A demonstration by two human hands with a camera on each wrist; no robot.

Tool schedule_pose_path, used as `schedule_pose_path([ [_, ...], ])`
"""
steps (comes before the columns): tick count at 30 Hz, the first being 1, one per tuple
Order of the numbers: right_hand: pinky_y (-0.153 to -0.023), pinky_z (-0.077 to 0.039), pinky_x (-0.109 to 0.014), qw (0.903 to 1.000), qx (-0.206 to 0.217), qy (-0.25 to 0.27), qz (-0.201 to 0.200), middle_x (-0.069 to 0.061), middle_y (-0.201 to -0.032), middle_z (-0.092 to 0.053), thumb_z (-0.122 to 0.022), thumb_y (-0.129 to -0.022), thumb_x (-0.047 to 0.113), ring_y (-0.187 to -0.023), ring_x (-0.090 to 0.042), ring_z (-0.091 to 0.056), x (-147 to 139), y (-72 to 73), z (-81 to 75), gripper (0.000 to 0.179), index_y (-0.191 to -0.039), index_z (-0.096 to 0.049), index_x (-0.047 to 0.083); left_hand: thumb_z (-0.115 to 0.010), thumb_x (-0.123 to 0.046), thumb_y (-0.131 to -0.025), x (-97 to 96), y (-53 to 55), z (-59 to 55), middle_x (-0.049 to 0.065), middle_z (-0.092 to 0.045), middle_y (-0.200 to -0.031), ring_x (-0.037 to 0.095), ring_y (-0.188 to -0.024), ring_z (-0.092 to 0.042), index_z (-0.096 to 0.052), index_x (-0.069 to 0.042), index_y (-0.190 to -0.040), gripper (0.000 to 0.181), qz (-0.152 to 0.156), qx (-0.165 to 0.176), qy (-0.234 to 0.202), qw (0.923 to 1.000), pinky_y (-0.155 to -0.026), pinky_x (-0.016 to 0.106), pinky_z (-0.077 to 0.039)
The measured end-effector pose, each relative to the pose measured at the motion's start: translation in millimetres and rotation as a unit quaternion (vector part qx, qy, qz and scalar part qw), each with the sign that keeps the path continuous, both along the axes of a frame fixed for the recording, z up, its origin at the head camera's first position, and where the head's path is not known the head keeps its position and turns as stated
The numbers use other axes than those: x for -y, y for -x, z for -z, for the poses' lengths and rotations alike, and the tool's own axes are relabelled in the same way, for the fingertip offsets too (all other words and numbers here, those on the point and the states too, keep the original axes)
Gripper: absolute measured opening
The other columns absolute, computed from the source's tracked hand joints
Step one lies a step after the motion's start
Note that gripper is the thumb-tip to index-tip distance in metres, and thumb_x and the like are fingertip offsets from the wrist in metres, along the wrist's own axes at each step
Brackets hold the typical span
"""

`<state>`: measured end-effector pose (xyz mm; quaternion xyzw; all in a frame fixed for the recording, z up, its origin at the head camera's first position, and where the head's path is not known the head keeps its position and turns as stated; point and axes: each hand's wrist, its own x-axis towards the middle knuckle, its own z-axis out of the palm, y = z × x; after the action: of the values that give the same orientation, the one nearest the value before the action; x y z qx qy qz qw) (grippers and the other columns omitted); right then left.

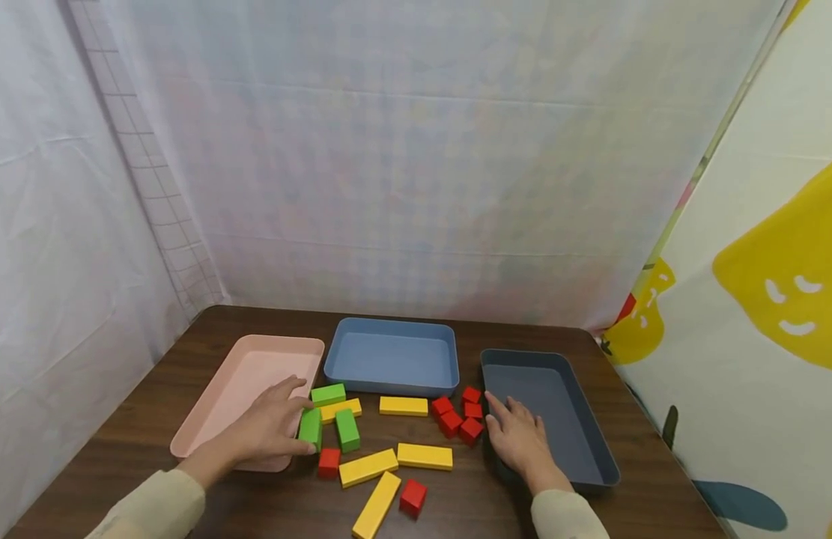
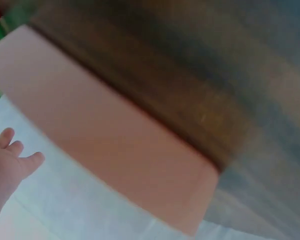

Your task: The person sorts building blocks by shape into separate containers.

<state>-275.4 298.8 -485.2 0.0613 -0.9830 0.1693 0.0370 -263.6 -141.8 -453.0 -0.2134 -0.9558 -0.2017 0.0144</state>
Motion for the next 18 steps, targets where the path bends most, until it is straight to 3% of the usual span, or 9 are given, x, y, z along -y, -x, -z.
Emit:
schedule_pose_path([
  [4, -0.106, -0.016, -0.076, 1.0000, 0.000, 0.004, -0.001, -0.036, -0.146, -0.038, -0.042, -0.105, 0.028, -0.134, -0.056, -0.033, -0.1, -0.4, -1.1, 0.049, -0.151, -0.041, 0.009, -0.085, -0.053, -0.071, 8.7, 6.1, -18.4, 0.018, -0.036, -0.152, 0.041, -0.142, -0.028, -0.067, -0.014, -0.121, 0.066, -0.043, 0.006, -0.016, 0.9989, -0.114, 0.061, -0.021],
  [8, -0.106, -0.017, -0.076, 1.0000, -0.002, 0.002, -0.001, -0.037, -0.146, -0.038, -0.042, -0.105, 0.028, -0.134, -0.056, -0.033, 0.3, 0.7, -0.1, 0.050, -0.151, -0.041, 0.009, -0.083, -0.052, -0.073, 29.1, 14.4, -28.9, 0.022, -0.036, -0.152, 0.043, -0.140, -0.031, -0.065, -0.009, -0.124, 0.070, -0.062, -0.002, -0.041, 0.9972, -0.111, 0.064, -0.026],
  [12, -0.106, -0.018, -0.075, 1.0000, -0.004, 0.001, -0.002, -0.036, -0.145, -0.039, -0.043, -0.105, 0.028, -0.133, -0.056, -0.034, 0.7, 1.6, 0.7, 0.050, -0.151, -0.041, 0.009, -0.084, -0.047, -0.074, 51.2, 22.8, -27.8, 0.030, -0.036, -0.149, 0.047, -0.136, -0.034, -0.063, 0.000, -0.125, 0.072, -0.073, -0.008, -0.059, 0.9955, -0.107, 0.063, -0.033],
  [18, -0.106, -0.017, -0.075, 1.0000, -0.003, 0.000, 0.005, -0.036, -0.146, -0.038, -0.042, -0.105, 0.027, -0.133, -0.056, -0.034, 0.9, 1.0, 0.2, 0.049, -0.150, -0.042, 0.009, -0.086, -0.035, -0.074, 71.3, 34.0, -20.0, 0.043, -0.030, -0.143, 0.059, -0.132, -0.031, -0.061, 0.008, -0.120, 0.068, -0.085, 0.020, -0.089, 0.9922, -0.107, 0.066, -0.031],
])
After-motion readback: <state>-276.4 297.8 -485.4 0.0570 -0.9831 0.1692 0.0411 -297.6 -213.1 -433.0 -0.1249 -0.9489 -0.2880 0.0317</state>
